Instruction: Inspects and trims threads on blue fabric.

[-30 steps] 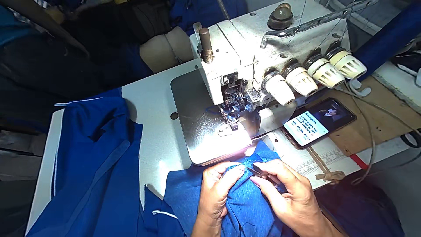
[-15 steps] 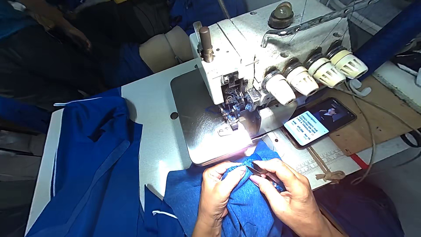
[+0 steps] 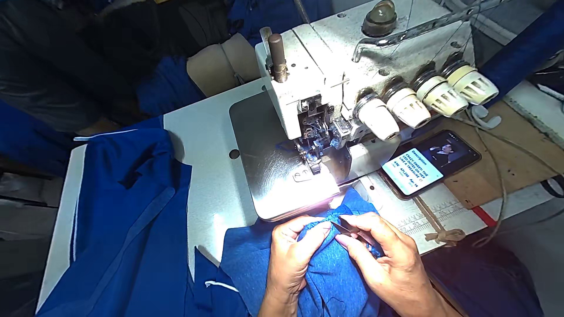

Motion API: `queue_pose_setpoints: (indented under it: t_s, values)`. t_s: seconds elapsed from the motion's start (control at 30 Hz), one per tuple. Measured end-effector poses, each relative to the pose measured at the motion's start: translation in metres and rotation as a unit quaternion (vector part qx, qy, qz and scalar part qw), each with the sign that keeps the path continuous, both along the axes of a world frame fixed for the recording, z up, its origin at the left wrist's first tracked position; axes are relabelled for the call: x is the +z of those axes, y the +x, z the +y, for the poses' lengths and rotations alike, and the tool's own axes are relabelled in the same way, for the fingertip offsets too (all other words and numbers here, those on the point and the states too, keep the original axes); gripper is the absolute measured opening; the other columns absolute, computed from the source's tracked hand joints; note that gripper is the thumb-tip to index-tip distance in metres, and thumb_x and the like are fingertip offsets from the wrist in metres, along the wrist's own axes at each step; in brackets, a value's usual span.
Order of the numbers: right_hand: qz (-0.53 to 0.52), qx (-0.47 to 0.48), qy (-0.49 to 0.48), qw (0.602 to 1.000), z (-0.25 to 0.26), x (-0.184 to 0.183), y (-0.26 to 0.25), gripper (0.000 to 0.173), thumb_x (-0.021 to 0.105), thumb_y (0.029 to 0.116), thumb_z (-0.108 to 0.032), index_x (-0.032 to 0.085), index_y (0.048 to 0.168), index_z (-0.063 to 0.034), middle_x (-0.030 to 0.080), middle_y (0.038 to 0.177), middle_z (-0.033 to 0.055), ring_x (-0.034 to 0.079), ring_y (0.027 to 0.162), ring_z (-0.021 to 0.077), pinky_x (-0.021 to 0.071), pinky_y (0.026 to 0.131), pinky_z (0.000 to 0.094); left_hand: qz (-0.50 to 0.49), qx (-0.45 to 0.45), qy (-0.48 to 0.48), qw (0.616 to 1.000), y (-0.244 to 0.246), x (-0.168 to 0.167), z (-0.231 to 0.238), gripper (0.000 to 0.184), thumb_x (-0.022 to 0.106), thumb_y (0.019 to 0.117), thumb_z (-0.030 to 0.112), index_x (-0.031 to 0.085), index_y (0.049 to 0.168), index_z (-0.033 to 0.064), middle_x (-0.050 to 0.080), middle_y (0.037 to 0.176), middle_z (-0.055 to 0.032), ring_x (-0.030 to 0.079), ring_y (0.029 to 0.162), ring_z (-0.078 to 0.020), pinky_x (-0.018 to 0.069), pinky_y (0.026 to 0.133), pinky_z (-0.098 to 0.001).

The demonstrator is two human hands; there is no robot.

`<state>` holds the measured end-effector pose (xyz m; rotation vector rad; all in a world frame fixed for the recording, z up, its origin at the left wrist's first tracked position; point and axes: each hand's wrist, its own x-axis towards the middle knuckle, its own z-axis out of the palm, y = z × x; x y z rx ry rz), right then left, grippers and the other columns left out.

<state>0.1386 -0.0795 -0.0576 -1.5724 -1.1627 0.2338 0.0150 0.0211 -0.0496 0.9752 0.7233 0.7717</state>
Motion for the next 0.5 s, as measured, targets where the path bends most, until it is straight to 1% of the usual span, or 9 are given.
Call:
queue_pose_setpoints:
  t_s: [0.17,0.27,0.33,0.4,0.47,0.5]
  values:
    - [0.015,0.007,0.004,1.0,0.0,-0.0017,0.0005,0.018,0.069,0.0921,-0.013,0.071,0.107,-0.0044,0.068,0.094,-0.0004,0.064,0.083,-0.0012,0.055,0.075,0.0121,0.015,-0.013,0.032,0.999,-0.0006,-0.0023,0.0002,0.006,0.072,0.0857,0.002,0.078,0.086,0.0015,0.073,0.079,-0.008,0.07,0.073,-0.0083,0.059,0.071,-0.0238]
    - [0.08,0.021,0.011,0.997,0.0001,-0.0044,0.0006,0.017,0.071,0.0913,-0.013,0.071,0.107,-0.0073,0.07,0.095,-0.0014,0.067,0.085,0.0025,0.058,0.077,0.0166,0.02,-0.019,0.044,0.999,-0.0004,-0.002,0.0006,0.006,0.072,0.0857,0.003,0.078,0.084,0.0022,0.072,0.077,-0.0065,0.068,0.072,-0.0068,0.0578,0.069,-0.0225]
    - [0.135,0.029,-0.007,0.99,-0.001,-0.0035,0.0013,0.018,0.071,0.0911,-0.015,0.069,0.108,-0.0101,0.071,0.091,-0.0024,0.067,0.082,0.0038,0.0581,0.075,0.0181,0.027,-0.017,0.054,0.998,-0.0002,-0.0018,0.0001,0.006,0.072,0.0853,0.003,0.078,0.083,0.0024,0.072,0.077,-0.006,0.067,0.071,-0.0065,0.0573,0.069,-0.0217]
    - [0.162,0.032,-0.027,0.986,-0.0019,-0.0009,0.0021,0.018,0.072,0.0909,-0.017,0.069,0.108,-0.012,0.071,0.09,-0.0027,0.067,0.08,0.0041,0.0576,0.073,0.018,0.033,-0.013,0.06,0.998,-0.0003,-0.0019,-0.0001,0.006,0.072,0.085,0.002,0.078,0.084,0.0021,0.072,0.077,-0.0063,0.068,0.072,-0.0069,0.0578,0.07,-0.0217]
    - [0.136,0.026,-0.027,0.99,-0.0015,-0.0003,0.0018,0.017,0.071,0.0915,-0.017,0.07,0.108,-0.0111,0.071,0.091,-0.003,0.067,0.08,0.0034,0.0578,0.073,0.0175,0.034,-0.013,0.067,0.997,-0.0002,-0.0022,-0.0002,0.006,0.072,0.0848,0.002,0.078,0.084,0.0019,0.072,0.077,-0.0065,0.068,0.072,-0.0069,0.0576,0.069,-0.0216]
    - [0.094,0.02,-0.017,0.995,-0.001,-0.0009,0.0014,0.017,0.07,0.0923,-0.016,0.07,0.108,-0.0095,0.07,0.092,-0.0028,0.067,0.082,0.0024,0.0579,0.075,0.0167,0.033,-0.015,0.071,0.997,0.0001,-0.0025,0.0,0.006,0.072,0.0845,0.002,0.078,0.083,0.002,0.072,0.077,-0.0063,0.068,0.072,-0.0066,0.0574,0.069,-0.0215]
